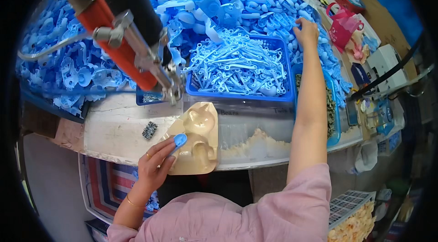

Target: Assembling plastic toy components and securing them with a pneumatic screwdriver.

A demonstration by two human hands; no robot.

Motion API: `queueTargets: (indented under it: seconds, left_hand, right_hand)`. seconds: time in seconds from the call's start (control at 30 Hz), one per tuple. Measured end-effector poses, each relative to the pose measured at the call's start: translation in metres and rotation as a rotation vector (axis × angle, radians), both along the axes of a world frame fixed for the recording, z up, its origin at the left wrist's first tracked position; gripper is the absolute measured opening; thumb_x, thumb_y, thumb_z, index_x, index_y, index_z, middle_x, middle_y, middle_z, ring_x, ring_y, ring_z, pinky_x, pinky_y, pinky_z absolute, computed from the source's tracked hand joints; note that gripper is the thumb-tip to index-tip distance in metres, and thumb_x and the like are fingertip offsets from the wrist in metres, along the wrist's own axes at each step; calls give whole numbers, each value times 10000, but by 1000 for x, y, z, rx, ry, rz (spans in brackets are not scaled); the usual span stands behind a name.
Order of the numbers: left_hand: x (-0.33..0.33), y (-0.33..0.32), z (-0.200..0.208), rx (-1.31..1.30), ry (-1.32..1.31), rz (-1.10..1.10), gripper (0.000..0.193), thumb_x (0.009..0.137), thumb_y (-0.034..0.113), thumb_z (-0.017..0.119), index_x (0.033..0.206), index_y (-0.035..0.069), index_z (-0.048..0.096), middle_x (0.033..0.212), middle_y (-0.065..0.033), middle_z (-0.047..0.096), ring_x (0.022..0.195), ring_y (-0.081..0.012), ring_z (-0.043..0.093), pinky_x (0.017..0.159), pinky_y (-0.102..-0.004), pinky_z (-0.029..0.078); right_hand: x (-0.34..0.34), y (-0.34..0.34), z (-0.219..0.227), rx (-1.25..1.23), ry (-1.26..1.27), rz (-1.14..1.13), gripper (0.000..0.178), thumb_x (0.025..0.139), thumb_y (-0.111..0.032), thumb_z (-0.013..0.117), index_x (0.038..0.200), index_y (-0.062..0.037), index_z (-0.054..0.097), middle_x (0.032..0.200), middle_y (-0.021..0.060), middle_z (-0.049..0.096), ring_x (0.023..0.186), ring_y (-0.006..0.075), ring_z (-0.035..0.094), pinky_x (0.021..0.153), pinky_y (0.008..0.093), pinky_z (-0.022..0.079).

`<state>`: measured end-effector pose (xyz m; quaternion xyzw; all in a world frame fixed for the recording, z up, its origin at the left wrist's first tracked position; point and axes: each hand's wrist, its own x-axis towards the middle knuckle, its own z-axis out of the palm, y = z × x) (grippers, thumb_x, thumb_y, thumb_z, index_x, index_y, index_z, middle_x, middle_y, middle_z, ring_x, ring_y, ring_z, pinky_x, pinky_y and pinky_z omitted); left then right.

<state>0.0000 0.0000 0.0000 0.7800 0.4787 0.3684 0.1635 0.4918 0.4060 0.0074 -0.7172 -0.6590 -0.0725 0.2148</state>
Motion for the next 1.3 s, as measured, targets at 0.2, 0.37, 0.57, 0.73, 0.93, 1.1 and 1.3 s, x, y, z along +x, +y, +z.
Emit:
queueTargets:
  seconds: [0.2,0.37,0.57,0.73,0.93,1.1,1.3]
  left_hand:
    - [2,-1,-1,-8,2,41,392,847,15,748,1232,51,687,1246,-140,688,1081,-317,694,891,-374,579]
    - [10,1,4,-9,-22,20,386,851,16,743,1232,45,689,1233,-139,692,1069,-317,696,880,-374,579]
    - [15,1,9,-42,-37,-5,386,852,16,744,1234,41,690,1227,-144,693,1061,-322,700,881,-371,579]
    - [6,-5,3,-39,-43,33,388,852,18,746,1236,44,690,1232,-147,691,1045,-322,702,868,-372,581]
    - [8,1,-4,16,-7,-24,403,839,40,767,1235,51,690,1232,-135,693,1005,-311,702,829,-373,582]
    - [20,-5,-16,128,42,-144,447,819,61,786,1250,65,669,1208,-102,688,946,-261,701,735,-345,584]
    - [33,-10,-26,191,65,-145,472,813,82,797,1261,62,651,1217,-82,678,946,-240,695,734,-336,585]
  right_hand:
    - [-36,-17,17,354,-247,-74,341,809,-180,701,1146,-124,693,1068,113,719,1056,314,653,936,421,516]
    - [-118,13,25,241,72,370,374,850,-109,617,1223,-132,645,1286,145,629,1152,335,626,918,467,538]
    - [-130,50,16,272,-216,178,275,910,-80,595,1183,-110,610,1204,171,645,1107,377,629,886,472,552]
    - [-137,34,17,186,-180,220,293,892,-108,650,1184,-119,625,1169,176,674,1060,395,640,886,488,534]
    - [-70,31,26,-7,949,323,384,952,-250,704,1326,-220,620,1027,-16,651,915,109,574,786,312,470]
    - [-78,-34,38,-34,902,532,343,955,-237,704,1287,-185,637,1015,-27,621,951,99,572,854,305,471]
    - [-113,-138,29,181,357,654,293,887,-49,718,1175,-75,673,1061,51,619,958,131,620,876,292,542]
